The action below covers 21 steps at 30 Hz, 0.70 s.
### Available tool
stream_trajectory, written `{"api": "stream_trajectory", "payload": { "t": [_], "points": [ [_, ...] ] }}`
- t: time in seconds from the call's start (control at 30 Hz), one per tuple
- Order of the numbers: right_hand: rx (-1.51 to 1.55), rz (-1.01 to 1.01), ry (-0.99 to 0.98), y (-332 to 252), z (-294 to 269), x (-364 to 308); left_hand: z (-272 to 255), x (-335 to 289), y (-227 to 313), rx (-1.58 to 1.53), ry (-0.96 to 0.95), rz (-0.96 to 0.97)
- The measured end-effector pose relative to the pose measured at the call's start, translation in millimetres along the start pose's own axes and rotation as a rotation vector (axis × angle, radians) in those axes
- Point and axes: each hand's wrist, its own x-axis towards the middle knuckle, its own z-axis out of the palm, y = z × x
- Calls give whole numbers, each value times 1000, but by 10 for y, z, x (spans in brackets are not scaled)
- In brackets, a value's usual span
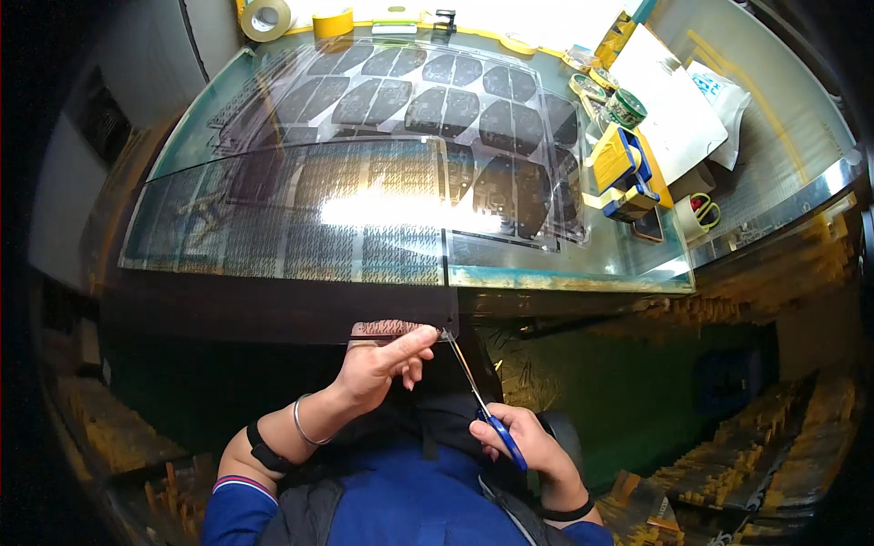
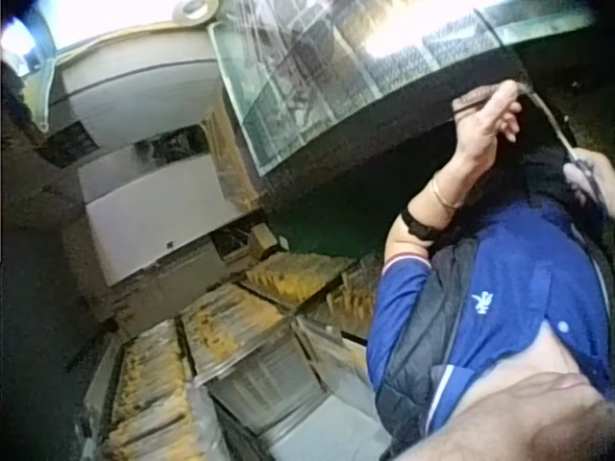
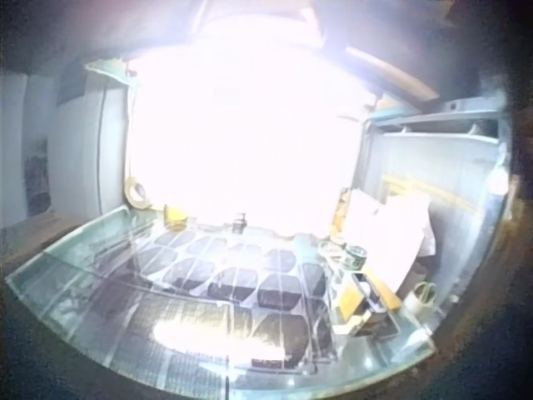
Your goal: Cutting a large sheet of patterned film or mesh using scissors on a illuminated glass workbench.
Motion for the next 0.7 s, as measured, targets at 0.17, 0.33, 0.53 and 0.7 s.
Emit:
{"api": "stream_trajectory", "payload": {
  "t": [0.17, 0.33, 0.53, 0.7],
  "points": [
    [104, -15, -92, -32, -82, 40, -6, -4, 49, -121, 20, -8],
    [151, -55, -203, -86, -164, 71, 17, -17, 74, -119, 1, -30],
    [237, -72, -315, -112, -195, 105, 42, -19, 77, -126, -5, -46],
    [381, 10, -373, -108, -143, 95, 83, -13, 81, -41, -9, -44]
  ]
}}
